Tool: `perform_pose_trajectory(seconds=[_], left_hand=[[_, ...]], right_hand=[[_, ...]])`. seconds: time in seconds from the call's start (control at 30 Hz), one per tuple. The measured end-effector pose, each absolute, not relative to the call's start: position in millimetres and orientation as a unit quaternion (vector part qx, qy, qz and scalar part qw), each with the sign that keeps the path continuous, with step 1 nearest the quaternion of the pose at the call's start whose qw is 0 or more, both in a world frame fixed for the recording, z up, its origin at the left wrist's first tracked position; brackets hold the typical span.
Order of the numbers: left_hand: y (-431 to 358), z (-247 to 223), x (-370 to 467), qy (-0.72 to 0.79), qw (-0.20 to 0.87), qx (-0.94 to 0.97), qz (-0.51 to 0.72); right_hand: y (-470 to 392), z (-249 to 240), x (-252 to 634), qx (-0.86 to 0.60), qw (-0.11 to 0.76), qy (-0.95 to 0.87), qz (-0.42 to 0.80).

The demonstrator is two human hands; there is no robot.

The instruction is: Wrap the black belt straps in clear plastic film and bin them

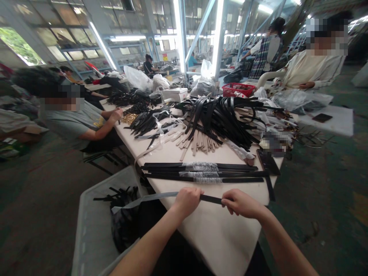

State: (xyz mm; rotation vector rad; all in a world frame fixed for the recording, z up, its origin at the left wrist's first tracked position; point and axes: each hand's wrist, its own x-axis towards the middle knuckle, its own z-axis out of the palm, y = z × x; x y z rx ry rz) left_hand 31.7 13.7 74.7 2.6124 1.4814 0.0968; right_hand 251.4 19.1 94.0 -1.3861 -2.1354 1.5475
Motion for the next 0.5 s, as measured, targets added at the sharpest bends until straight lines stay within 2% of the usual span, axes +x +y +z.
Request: perform_pose_trajectory(seconds=[0.13, 0.37, 0.5], left_hand=[[16, 75, 44, 0.463, 0.101, 0.881, 0.015], [25, 75, 24, 0.539, 0.079, 0.838, -0.019], [28, 68, 36, 0.488, 0.114, 0.865, -0.023]], right_hand=[[23, 88, 246, -0.444, 0.121, -0.723, 0.516], [30, 74, 285, -0.487, 0.091, -0.726, 0.476], [33, 74, 269, -0.45, 0.091, -0.738, 0.495]])
